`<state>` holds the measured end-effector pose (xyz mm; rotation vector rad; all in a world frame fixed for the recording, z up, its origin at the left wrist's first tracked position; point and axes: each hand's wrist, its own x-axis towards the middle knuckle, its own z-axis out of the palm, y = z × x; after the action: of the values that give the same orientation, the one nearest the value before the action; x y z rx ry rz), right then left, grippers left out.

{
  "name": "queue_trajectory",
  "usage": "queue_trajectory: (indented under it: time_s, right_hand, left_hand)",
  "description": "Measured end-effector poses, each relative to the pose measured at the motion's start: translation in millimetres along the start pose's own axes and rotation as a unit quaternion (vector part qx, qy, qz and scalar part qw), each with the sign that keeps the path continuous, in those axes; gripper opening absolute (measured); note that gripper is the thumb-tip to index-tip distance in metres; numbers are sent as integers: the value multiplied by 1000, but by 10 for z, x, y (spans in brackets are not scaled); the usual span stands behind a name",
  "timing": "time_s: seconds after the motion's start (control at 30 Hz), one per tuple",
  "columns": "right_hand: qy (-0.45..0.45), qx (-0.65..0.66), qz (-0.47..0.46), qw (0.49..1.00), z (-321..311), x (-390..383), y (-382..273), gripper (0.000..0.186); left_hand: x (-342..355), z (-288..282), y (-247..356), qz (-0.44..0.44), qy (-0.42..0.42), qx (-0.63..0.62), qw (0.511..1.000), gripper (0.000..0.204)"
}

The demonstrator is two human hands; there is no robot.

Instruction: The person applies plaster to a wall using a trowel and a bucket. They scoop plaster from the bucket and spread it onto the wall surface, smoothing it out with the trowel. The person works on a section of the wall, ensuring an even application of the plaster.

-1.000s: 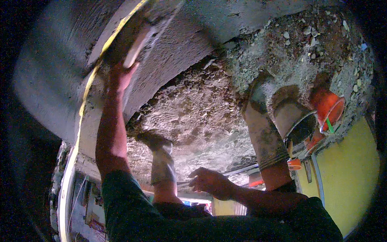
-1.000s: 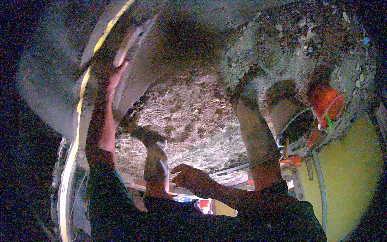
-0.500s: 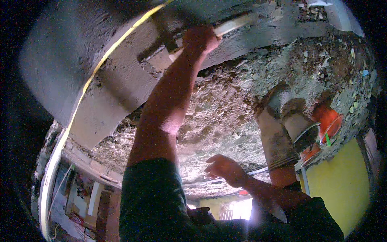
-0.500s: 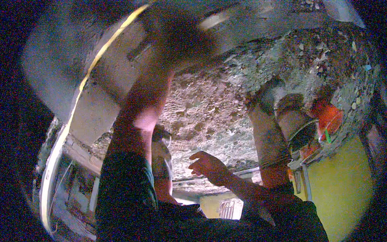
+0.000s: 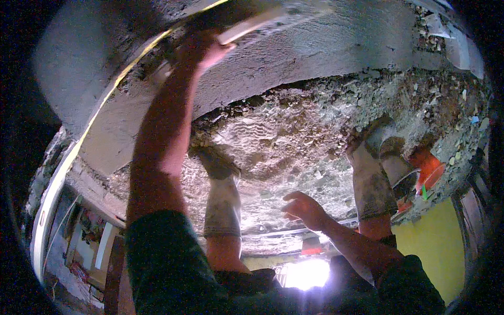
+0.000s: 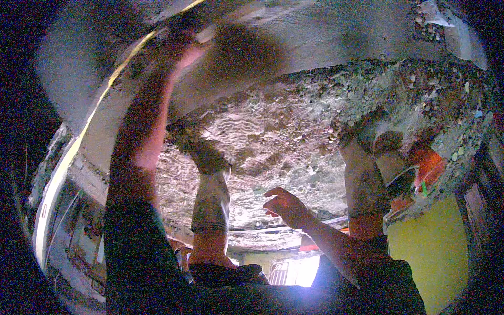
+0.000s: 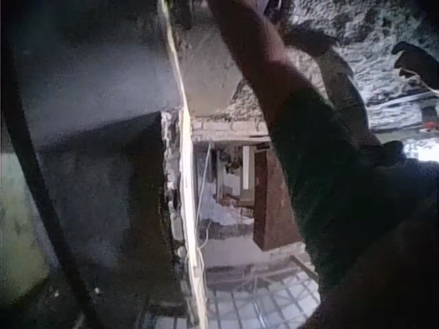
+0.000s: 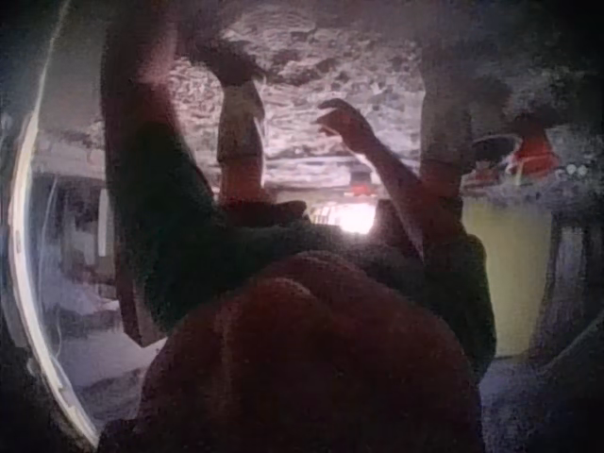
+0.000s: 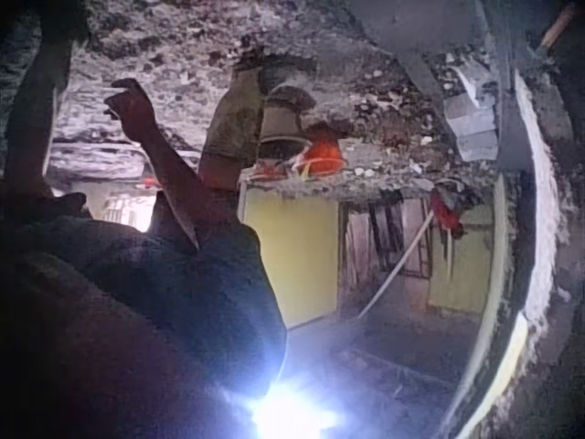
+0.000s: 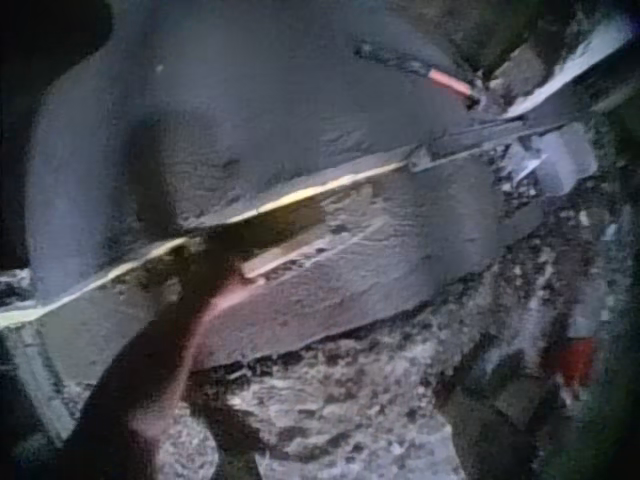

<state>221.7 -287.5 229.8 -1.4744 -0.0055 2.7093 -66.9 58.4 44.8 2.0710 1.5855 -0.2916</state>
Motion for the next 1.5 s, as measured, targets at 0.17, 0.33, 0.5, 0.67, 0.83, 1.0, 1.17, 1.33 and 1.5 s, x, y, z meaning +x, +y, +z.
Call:
queue_trajectory:
  time_s: [0.17,0.33,0.5,0.67,0.83,1.0,1.17,1.33,1.5]
  right_hand:
    - [12,6,4,1000,9,84,224,47]
    - [11,-31,1,999,66,-4,5,31]
    - [6,-63,-13,998,24,-113,0,40]
    - [16,-23,-15,999,-49,-107,21,34]
    - [6,-52,6,999,-3,-69,-5,31]
    - [-18,-52,-45,997,-94,-165,-209,31]
    - [-51,82,-81,992,-144,-408,-234,29]
    - [-38,74,-35,996,-157,-629,-509,30]
    - [-27,14,-90,995,-308,-589,-470,28]
  left_hand:
    - [-435,-96,-838,-26,1,51,998,63]
    - [-955,-37,-1887,-80,-6,66,995,71]
    - [-804,19,-1540,-63,64,86,992,62]
    - [-26,1,-500,-43,32,20,998,53]
    - [380,144,-188,53,134,41,989,52]
    - [-7,184,-804,61,150,29,986,57]
    - [153,86,-448,37,101,41,993,56]
    - [939,51,599,82,90,52,991,58]
    - [1568,39,1711,50,15,49,997,60]
